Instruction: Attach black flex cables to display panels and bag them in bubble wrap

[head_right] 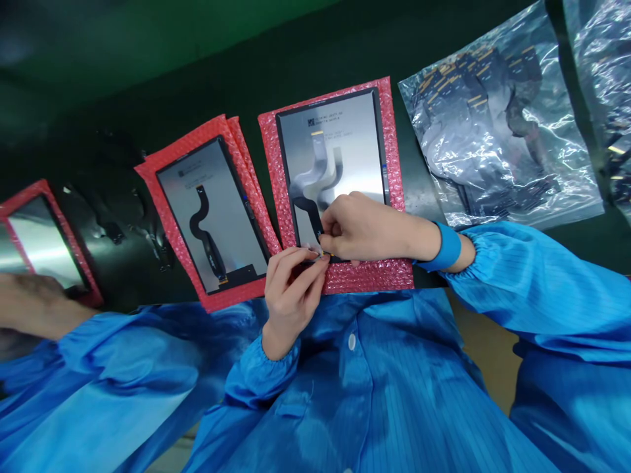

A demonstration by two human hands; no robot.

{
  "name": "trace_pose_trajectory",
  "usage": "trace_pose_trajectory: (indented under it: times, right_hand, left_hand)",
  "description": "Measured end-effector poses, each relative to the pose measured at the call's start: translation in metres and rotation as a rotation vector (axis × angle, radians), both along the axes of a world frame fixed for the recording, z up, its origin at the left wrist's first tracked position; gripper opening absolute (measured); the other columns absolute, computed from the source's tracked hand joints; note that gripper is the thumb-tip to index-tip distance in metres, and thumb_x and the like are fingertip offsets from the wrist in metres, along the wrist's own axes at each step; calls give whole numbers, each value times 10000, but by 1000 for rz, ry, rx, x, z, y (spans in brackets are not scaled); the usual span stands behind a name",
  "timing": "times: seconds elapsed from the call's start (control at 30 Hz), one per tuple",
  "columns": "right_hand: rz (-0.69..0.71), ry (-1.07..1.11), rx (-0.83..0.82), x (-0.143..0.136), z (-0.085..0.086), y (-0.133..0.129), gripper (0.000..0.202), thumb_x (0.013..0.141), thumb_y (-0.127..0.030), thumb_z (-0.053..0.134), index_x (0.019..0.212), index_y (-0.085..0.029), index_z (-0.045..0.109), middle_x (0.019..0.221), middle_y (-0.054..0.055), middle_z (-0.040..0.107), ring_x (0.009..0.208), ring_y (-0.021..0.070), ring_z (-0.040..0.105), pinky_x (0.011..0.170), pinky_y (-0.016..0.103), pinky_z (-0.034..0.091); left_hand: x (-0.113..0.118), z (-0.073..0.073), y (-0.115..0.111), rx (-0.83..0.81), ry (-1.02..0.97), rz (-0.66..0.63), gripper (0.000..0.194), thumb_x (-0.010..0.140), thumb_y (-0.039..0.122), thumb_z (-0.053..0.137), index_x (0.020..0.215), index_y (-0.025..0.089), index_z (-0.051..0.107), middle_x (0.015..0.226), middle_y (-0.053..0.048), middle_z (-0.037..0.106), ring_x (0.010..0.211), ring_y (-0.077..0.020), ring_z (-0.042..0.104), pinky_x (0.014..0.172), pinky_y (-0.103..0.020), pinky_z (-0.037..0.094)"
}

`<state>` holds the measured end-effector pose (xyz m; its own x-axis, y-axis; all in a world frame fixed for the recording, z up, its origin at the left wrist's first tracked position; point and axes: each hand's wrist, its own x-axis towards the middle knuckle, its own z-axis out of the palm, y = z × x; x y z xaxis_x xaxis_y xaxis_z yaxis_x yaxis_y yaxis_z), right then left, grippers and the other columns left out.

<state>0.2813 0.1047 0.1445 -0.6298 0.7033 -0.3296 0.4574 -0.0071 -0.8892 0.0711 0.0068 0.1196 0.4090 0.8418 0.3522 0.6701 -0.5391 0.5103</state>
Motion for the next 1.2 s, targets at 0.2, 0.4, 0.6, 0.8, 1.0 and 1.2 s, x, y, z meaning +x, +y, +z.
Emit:
trace_pose_trajectory:
  times: [0.2, 0.4, 0.6, 0.8, 1.0, 1.2]
  right_hand:
    - [32, -27, 51, -1, 3, -1, 337, 889, -185, 595, 555, -183, 549, 469, -43, 506, 469, 87, 393, 572, 288, 311]
    - [58, -57, 65, -1, 2, -1, 352, 912, -189, 582, 561, -184, 549, 471, -39, 477, 483, 97, 364, 566, 293, 288]
    - [68, -62, 44, -2, -1, -1, 336, 920, -204, 572, 584, -186, 580, 469, -30, 531, 471, 107, 436, 568, 278, 338]
    - [41, -66, 116, -3, -3, -1, 245, 854, -218, 646, 612, -181, 655, 479, -30, 563, 489, 115, 489, 574, 270, 353]
    - [80, -79, 81, -6, -5, -1, 305, 906, -223, 590, 614, -172, 664, 467, -7, 582, 459, 116, 498, 545, 266, 340]
    - [130, -172, 221, -9, -9, 0, 285, 903, -231, 617, 649, -144, 713, 601, 67, 673, 540, 141, 507, 553, 295, 301]
  left_hand:
    - [0, 0, -5, -4, -27, 22, 338, 932, 19, 673, 1227, 184, 689, 1144, -104, 719, 1136, -237, 679, 985, -432, 614]
    - [0, -1, -9, -20, -14, 44, 420, 955, 71, 663, 1357, 189, 636, 1308, -136, 699, 1264, -271, 660, 1062, -476, 593]
    - [-3, -2, -12, -40, 10, -3, 481, 953, 83, 657, 1421, 172, 590, 1387, -163, 671, 1349, -300, 619, 1109, -504, 568]
    - [-5, -3, -13, -41, 39, -15, 498, 966, 113, 647, 1452, 187, 569, 1421, -169, 650, 1373, -309, 601, 1124, -517, 553]
    - [-6, -3, -14, -45, 38, -18, 482, 959, 93, 649, 1430, 174, 588, 1434, -174, 639, 1390, -311, 586, 1137, -522, 547]
    - [-8, -2, -14, -57, 72, -46, 503, 958, 85, 642, 1453, 150, 575, 1457, -187, 628, 1426, -313, 558, 1163, -516, 533]
